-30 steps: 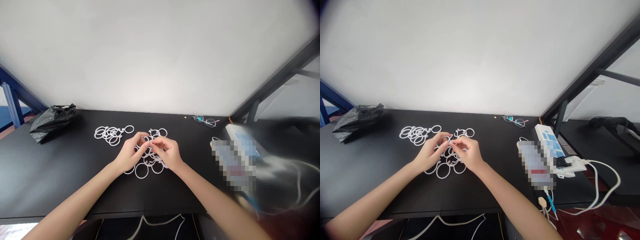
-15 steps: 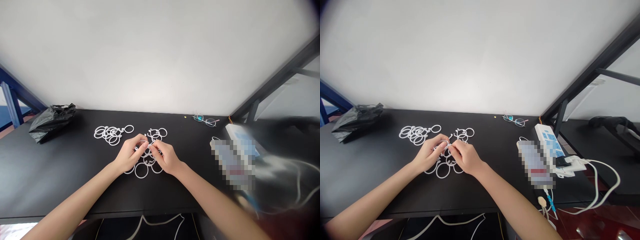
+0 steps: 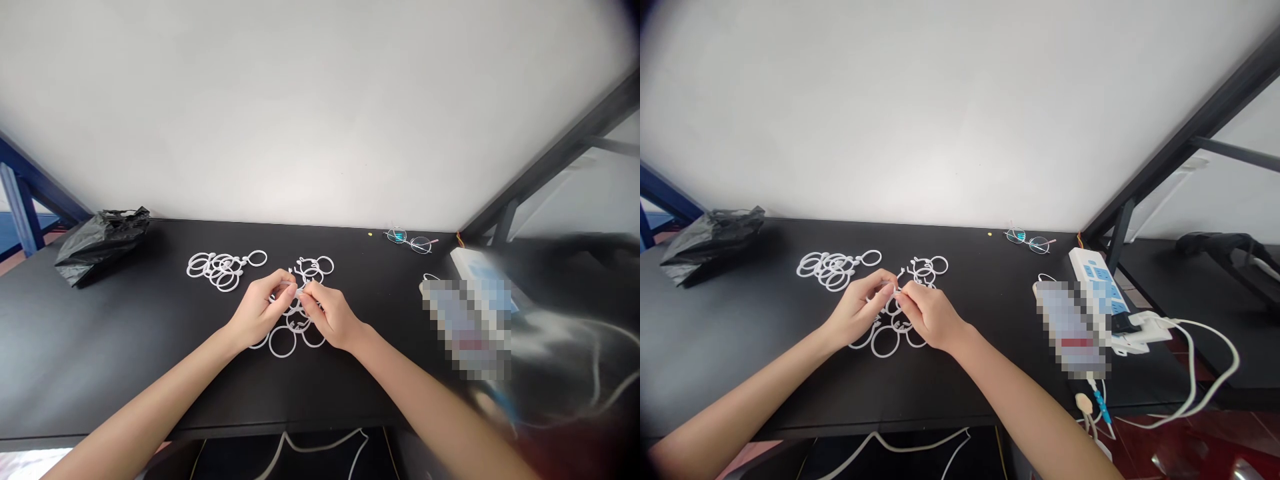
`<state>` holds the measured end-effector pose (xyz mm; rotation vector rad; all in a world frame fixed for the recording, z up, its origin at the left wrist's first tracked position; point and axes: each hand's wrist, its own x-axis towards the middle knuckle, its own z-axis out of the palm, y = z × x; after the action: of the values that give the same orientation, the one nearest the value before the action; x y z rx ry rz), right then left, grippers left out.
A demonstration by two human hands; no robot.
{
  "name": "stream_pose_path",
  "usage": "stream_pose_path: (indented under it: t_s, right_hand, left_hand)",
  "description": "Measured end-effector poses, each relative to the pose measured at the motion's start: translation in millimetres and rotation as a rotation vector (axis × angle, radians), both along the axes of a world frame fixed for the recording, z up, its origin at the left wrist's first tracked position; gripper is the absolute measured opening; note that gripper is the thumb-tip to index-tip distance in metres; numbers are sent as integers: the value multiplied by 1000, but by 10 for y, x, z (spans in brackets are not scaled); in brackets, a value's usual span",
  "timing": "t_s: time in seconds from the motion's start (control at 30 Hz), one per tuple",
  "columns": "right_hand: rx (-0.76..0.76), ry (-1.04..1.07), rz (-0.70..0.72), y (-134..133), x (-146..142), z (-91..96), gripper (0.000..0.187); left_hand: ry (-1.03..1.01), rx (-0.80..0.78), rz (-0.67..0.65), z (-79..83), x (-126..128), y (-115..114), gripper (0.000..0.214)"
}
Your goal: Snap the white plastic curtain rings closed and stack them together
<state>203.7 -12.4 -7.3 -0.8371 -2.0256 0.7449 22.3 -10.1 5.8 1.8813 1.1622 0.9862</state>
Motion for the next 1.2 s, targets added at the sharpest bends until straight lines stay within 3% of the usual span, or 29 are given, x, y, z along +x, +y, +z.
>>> stream_pose_path:
  t_s: [0.37, 0.5, 0.63, 0.8, 1.0, 1.2]
  right_hand:
    - [9, 15, -8, 4, -13, -7, 30]
    - [37, 21, -63, 33, -8, -21, 28]
    - [95, 49, -154, 59, 11, -26, 24]
    - [132, 42, -175, 57, 3, -34, 25]
    - [128, 34, -163, 46, -16, -39, 25]
    - [133, 31, -158, 48, -10, -50, 25]
  left_hand:
    - [58, 47, -19, 17, -19, 7, 31]
    - [282, 246, 11, 46, -138, 114, 28]
    - [458, 370, 143, 18, -339, 278, 33]
    - [629, 325, 254, -52, -592, 425, 35]
    - [803, 230, 228, -135, -669, 487, 30]
    - [740, 218, 204, -216, -668, 506, 29]
